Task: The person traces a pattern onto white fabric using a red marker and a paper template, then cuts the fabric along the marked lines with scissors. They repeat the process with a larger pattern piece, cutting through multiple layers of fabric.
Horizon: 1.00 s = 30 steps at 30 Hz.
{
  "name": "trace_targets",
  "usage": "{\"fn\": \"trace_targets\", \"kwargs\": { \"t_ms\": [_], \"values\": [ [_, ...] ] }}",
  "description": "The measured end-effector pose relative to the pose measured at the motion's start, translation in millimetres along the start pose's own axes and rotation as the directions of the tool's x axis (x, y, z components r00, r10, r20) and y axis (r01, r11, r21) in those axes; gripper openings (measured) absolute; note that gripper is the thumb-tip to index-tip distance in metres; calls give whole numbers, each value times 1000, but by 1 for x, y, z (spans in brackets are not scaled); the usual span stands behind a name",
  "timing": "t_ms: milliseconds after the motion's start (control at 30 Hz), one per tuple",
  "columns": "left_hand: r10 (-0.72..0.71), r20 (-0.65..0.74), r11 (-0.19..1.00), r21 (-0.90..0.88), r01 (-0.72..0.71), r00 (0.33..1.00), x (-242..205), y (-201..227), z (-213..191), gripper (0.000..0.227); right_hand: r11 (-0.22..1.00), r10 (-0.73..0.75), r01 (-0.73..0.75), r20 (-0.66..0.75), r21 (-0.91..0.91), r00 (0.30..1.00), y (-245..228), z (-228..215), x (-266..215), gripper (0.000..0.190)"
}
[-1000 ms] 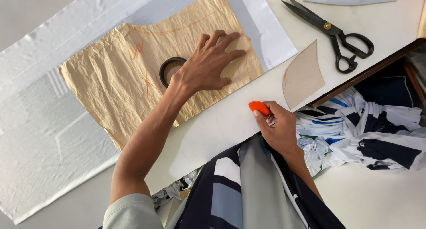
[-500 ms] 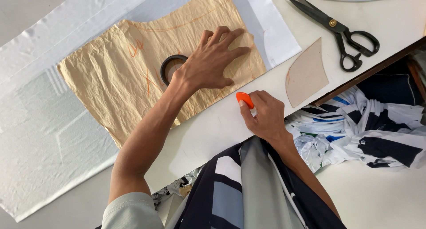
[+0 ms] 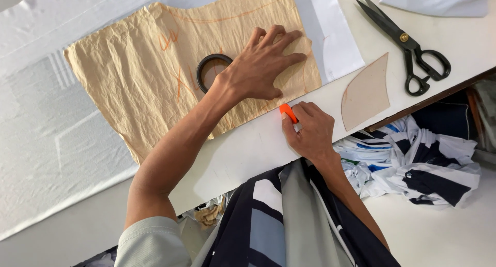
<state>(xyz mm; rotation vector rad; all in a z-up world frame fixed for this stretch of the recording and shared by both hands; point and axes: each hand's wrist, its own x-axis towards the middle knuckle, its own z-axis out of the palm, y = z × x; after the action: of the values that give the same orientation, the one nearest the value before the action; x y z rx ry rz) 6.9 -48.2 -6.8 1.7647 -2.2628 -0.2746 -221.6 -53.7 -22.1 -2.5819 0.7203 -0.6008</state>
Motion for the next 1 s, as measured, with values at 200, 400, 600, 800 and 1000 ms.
{"fn": "trace_targets", "kwargs": {
  "t_ms": [200, 400, 600, 800, 1000],
  "values": [
    [-6, -7, 1000, -10, 6, 1000, 0, 0, 4, 86, 1000, 4, -4, -1, 1, 1000, -1, 1, 2, 23],
    [8, -34, 1000, 0, -8, 999, -2, -1, 5, 84, 1000, -11, 11, -11, 11, 1000, 0, 2, 1, 26],
    [13, -39, 1000, 9, -12, 999, -2, -2, 6, 83, 1000, -20, 20, -10, -3, 1000, -2, 1, 4, 23],
    [7, -35, 1000, 3, -7, 999, -2, -3, 9, 83, 996, -53, 54, 17, -66, 998, -2, 1, 5, 21],
    [-12, -54, 1000, 5, 13, 998, -1, -1, 9, 83, 940, -204, 230, 126, -251, 971, -2, 3, 9, 20]
  ]
}}
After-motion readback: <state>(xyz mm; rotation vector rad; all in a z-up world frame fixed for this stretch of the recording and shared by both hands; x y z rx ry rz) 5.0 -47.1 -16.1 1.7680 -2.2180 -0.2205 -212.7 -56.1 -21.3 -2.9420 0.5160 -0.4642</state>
